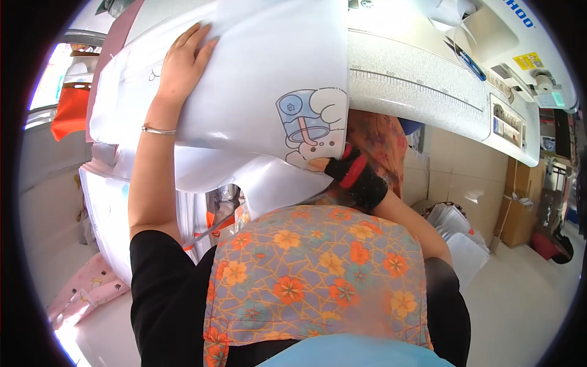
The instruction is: Sewing fabric pieces together using an industrial sewing machine to create pillowcases.
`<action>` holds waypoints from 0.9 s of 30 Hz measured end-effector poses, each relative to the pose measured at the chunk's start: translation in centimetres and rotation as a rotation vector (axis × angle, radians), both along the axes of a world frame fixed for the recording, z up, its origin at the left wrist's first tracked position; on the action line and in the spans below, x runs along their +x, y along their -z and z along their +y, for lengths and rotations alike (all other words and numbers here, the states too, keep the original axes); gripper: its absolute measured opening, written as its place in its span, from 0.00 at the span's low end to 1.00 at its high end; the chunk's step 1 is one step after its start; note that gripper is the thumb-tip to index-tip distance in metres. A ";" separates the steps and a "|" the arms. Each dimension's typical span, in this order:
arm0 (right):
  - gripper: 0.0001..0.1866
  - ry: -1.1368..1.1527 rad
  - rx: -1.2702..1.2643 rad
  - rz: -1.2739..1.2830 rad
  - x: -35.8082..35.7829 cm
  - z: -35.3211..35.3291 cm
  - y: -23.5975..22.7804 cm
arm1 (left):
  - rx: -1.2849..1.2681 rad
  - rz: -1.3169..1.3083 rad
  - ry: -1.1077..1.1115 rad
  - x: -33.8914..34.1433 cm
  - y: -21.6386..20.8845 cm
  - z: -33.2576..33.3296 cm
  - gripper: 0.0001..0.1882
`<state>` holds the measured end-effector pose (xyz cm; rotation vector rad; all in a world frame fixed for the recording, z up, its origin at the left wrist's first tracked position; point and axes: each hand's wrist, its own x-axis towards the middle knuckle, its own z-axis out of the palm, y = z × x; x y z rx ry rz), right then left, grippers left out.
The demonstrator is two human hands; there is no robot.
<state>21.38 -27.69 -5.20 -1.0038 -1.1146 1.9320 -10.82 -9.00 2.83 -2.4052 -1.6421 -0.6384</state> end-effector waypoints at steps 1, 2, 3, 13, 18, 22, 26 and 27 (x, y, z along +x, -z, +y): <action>0.20 0.027 0.006 0.015 -0.1 0.3 0.2 | -0.075 -0.057 0.000 0.0 -0.3 -0.3 0.21; 0.19 0.054 0.012 0.031 -0.2 0.6 0.5 | -0.151 -0.114 -0.001 0.0 -0.8 -1.0 0.21; 0.19 0.056 0.009 0.033 0.0 0.6 1.9 | -0.154 -0.111 0.001 -0.5 -0.8 -1.6 0.21; 0.18 0.016 0.442 -0.222 -1.1 2.6 1.2 | -0.254 0.109 -0.530 -21.2 -1.9 -4.9 0.26; 0.14 -0.034 1.218 -0.638 -2.3 5.5 -0.5 | -0.173 0.396 -0.538 -22.0 -1.6 -3.2 0.13; 0.17 0.033 0.686 -0.201 -0.9 4.1 -1.4 | -0.114 0.469 -0.473 -21.6 -0.6 -1.8 0.10; 0.28 -0.101 0.417 -0.191 -1.6 0.8 1.5 | -0.104 0.491 -0.450 -23.2 -0.2 -0.7 0.09; 0.31 -0.044 0.384 -0.117 -2.1 -0.2 2.7 | -0.096 0.511 -0.471 -23.0 -0.4 -0.3 0.09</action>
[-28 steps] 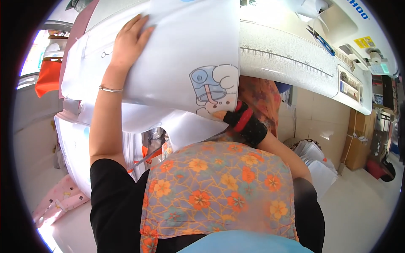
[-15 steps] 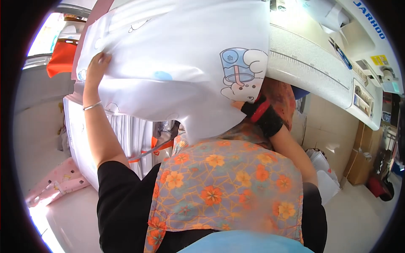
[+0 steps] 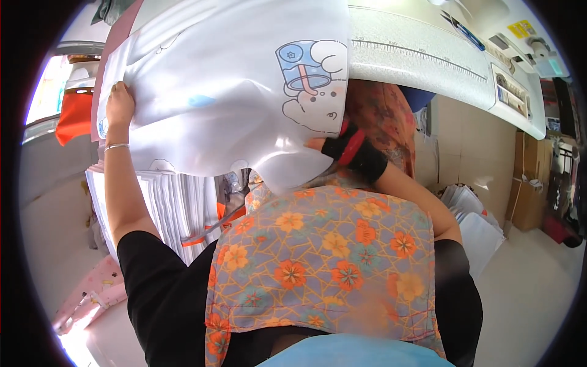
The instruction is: Sewing fabric pieces together using an industrial sewing machine to create pillowcases.
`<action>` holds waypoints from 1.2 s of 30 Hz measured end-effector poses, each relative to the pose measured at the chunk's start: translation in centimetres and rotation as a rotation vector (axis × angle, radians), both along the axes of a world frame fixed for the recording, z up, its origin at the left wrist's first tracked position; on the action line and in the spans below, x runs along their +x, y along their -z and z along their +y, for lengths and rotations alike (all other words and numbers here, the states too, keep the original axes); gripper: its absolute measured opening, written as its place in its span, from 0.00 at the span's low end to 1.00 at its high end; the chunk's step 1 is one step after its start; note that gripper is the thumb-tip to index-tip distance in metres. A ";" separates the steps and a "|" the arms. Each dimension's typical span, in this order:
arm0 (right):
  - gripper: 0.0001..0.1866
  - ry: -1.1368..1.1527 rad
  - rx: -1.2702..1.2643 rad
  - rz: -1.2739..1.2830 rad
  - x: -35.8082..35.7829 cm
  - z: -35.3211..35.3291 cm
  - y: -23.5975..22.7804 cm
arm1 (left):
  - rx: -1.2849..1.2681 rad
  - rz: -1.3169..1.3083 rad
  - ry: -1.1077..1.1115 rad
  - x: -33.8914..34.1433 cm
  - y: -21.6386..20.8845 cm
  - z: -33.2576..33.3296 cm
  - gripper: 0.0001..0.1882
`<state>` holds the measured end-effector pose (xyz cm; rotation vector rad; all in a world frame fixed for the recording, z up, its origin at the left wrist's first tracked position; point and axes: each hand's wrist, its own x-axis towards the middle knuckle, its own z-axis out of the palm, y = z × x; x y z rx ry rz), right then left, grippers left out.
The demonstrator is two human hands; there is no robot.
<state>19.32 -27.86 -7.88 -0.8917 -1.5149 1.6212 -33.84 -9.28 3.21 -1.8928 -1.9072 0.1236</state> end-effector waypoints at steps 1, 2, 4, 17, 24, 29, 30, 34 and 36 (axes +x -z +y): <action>0.31 0.009 0.000 0.001 -0.3 -0.1 3.0 | 0.005 0.022 -0.014 0.3 -0.2 0.7 0.09; 0.32 -0.017 0.197 -0.070 -0.8 0.5 6.6 | 0.011 0.032 -0.019 -0.7 -0.7 1.4 0.09; 0.33 -0.084 0.411 -0.104 -2.2 1.0 7.4 | -0.029 0.236 0.013 -4.7 -2.6 0.4 0.08; 0.26 -0.059 -0.303 0.068 1.0 -1.4 -2.2 | 0.052 -0.419 0.915 40.0 0.0 -6.2 0.18; 0.17 0.054 -0.189 -0.006 0.7 0.5 -1.6 | 0.096 -0.503 0.976 40.3 0.0 -3.0 0.13; 0.19 0.077 -0.230 -0.050 0.8 2.9 -4.0 | 0.106 -0.536 0.944 40.1 0.5 0.1 0.10; 0.18 0.106 -0.229 0.006 0.6 3.3 -4.5 | 0.098 -0.540 0.949 39.9 0.6 0.9 0.10; 0.15 0.125 -0.315 0.007 0.8 4.2 -3.3 | 0.005 -0.462 0.878 40.2 -0.1 1.7 0.10; 0.17 0.187 0.081 -0.112 1.0 4.3 -0.2 | 0.047 -0.499 0.965 41.1 0.2 -0.7 0.11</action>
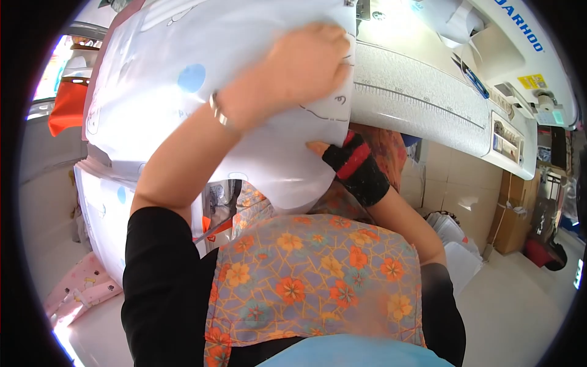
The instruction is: Sewing fabric pieces together using an industrial sewing machine to create pillowcases.
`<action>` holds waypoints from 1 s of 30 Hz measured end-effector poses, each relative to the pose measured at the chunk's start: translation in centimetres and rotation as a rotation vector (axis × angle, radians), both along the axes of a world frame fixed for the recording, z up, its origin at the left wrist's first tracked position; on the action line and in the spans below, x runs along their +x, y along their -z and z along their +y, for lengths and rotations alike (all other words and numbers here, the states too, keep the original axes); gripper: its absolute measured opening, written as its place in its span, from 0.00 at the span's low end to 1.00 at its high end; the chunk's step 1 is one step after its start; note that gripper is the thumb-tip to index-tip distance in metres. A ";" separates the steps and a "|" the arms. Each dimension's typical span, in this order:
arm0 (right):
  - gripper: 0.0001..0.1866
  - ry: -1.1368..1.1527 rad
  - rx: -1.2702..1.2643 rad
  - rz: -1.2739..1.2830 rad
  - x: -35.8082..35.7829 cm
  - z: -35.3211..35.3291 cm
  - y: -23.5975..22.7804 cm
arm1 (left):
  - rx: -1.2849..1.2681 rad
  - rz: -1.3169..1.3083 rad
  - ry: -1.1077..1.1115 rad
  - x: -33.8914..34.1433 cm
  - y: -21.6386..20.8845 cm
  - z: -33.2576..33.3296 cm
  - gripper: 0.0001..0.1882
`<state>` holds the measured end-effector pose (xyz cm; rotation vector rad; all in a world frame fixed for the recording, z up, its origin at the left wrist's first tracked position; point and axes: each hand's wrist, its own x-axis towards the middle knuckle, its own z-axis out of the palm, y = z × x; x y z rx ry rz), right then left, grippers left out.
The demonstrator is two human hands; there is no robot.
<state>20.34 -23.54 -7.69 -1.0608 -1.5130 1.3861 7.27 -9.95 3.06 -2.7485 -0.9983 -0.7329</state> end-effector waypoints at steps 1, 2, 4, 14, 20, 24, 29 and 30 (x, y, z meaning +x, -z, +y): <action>0.17 -0.009 0.003 0.004 -0.2 0.3 -1.3 | 0.041 -0.046 0.042 -0.5 0.3 -0.9 0.12; 0.16 -0.002 -0.175 0.010 -0.1 0.4 -3.8 | 0.040 -0.045 0.038 -1.0 0.7 -0.6 0.12; 0.14 0.008 -0.348 0.020 0.0 -0.1 -5.4 | 0.090 -0.052 0.008 -1.3 0.3 -0.4 0.15; 0.18 0.107 -0.538 0.267 -0.1 0.0 -8.1 | -0.099 0.025 -0.021 -1.1 0.1 0.2 0.19; 0.18 0.159 -0.449 0.196 -0.6 0.5 -11.4 | -0.041 0.020 0.005 -2.3 -0.5 1.8 0.22; 0.19 0.141 -0.498 0.091 -0.2 0.9 -10.5 | -0.212 0.031 0.111 -4.2 -0.4 0.9 0.23; 0.20 0.166 -0.481 0.215 1.0 0.4 -9.4 | -0.303 0.171 0.133 -6.8 -2.2 -7.8 0.32; 0.19 0.197 -0.575 0.273 1.0 0.4 -9.7 | -0.292 0.233 0.067 -7.2 -2.0 -9.1 0.32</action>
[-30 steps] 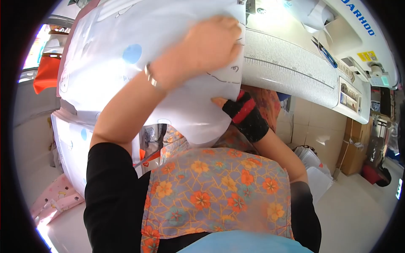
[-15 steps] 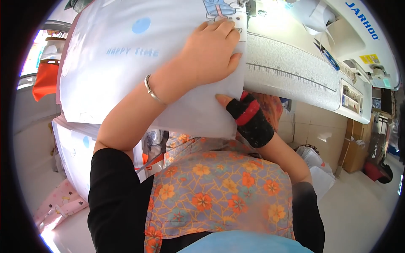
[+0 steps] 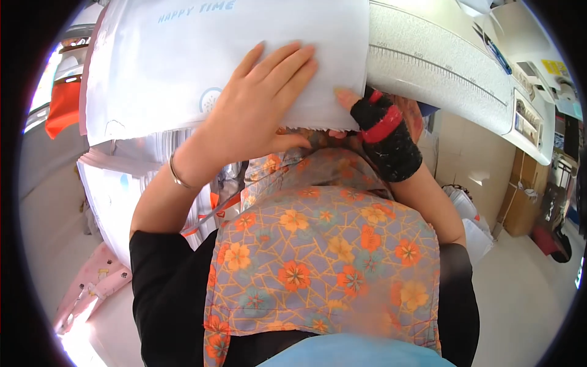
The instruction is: Sewing fabric pieces together using an industrial sewing machine to create pillowcases.
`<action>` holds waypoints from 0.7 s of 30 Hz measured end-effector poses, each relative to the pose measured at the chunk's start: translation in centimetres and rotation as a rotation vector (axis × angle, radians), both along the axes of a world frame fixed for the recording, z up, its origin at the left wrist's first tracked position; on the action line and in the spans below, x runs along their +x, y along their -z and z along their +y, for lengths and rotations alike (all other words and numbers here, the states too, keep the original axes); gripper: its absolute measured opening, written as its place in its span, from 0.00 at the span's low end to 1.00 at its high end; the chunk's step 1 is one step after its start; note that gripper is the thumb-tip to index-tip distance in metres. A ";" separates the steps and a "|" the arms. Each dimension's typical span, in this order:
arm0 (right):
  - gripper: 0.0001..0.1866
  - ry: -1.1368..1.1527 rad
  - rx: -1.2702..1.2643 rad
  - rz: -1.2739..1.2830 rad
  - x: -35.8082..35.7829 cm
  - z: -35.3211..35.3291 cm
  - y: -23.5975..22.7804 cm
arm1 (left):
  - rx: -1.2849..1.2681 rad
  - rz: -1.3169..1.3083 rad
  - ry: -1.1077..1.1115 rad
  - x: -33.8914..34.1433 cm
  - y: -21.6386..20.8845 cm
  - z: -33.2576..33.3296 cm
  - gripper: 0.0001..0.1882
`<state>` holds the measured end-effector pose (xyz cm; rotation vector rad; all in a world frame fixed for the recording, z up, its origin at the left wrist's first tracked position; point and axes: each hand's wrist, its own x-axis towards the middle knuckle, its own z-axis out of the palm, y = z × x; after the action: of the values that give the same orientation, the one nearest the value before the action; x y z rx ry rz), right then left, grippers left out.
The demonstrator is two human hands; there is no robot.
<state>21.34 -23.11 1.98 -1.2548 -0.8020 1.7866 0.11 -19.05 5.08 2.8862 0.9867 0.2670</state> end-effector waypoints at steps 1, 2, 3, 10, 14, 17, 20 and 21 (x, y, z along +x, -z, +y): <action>0.19 0.030 -0.089 0.061 0.0 -0.3 -0.2 | 0.025 0.073 -0.059 -0.4 0.2 -1.1 0.33; 0.19 0.027 -0.090 0.064 -0.1 -0.6 0.0 | 0.148 0.096 -0.084 -0.9 1.1 -1.4 0.30; 0.19 0.108 -0.023 -0.049 0.0 -0.9 0.5 | 0.148 0.097 -0.085 -1.4 1.5 -1.6 0.30; 0.23 0.112 1.449 -1.284 5.0 2.2 1.9 | 0.189 -0.066 -0.077 -1.7 1.4 -1.8 0.26; 0.21 -0.044 1.592 -1.239 3.4 3.4 1.7 | 0.159 -0.087 -0.079 -1.7 0.9 -1.9 0.26; 0.18 -0.122 1.569 -1.100 3.1 3.6 1.6 | 0.211 -0.036 -0.225 -4.9 2.1 -2.2 0.27; 0.19 -0.133 1.539 -1.117 2.6 3.2 1.0 | 0.395 -0.029 -0.428 -12.2 4.5 -2.0 0.30; 0.21 -0.158 1.528 -1.116 2.5 3.2 0.8 | 0.444 -0.026 -0.502 -14.2 4.9 -2.1 0.31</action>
<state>23.82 -19.95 1.15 -0.8894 -2.2441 -0.0168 -14.06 -21.13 0.18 2.9235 1.8468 0.6239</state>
